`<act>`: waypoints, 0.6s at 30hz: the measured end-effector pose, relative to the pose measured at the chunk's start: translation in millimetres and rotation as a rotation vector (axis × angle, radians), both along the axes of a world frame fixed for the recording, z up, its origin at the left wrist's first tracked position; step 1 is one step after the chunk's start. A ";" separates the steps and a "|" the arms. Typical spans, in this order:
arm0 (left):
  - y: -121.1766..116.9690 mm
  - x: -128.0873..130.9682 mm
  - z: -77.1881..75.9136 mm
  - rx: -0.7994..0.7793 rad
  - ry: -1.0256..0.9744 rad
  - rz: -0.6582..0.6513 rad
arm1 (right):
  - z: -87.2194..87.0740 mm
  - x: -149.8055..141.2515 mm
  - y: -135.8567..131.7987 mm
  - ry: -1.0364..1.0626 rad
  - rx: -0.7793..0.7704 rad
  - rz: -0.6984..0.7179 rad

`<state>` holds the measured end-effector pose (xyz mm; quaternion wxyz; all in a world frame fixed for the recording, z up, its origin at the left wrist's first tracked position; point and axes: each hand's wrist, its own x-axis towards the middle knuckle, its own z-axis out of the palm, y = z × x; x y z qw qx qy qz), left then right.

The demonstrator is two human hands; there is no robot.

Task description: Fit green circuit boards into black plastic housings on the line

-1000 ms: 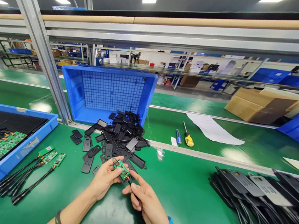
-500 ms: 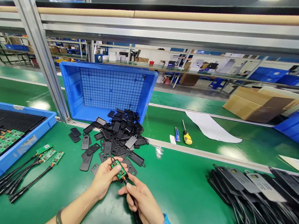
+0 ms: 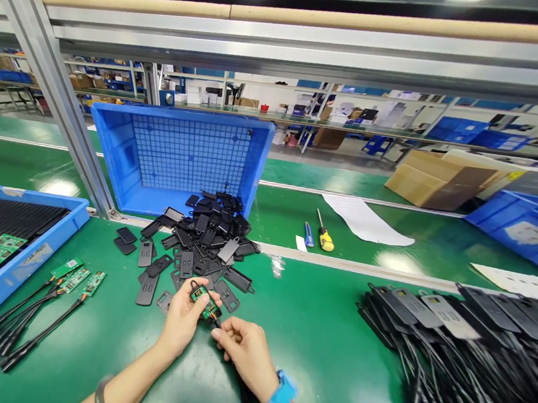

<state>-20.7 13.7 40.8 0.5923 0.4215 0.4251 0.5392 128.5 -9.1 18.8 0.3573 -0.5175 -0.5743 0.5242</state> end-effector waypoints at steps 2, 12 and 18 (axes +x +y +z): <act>-1.0 1.8 -2.4 0.031 0.045 0.010 | 2.3 -0.3 -0.9 -0.019 0.054 -0.013; -0.3 3.6 1.7 -0.060 -0.027 -0.005 | -3.1 -7.5 6.7 0.244 -0.027 -0.007; 5.6 -4.4 -5.4 -0.149 0.003 0.030 | -6.1 -14.4 15.8 0.239 -0.083 -0.047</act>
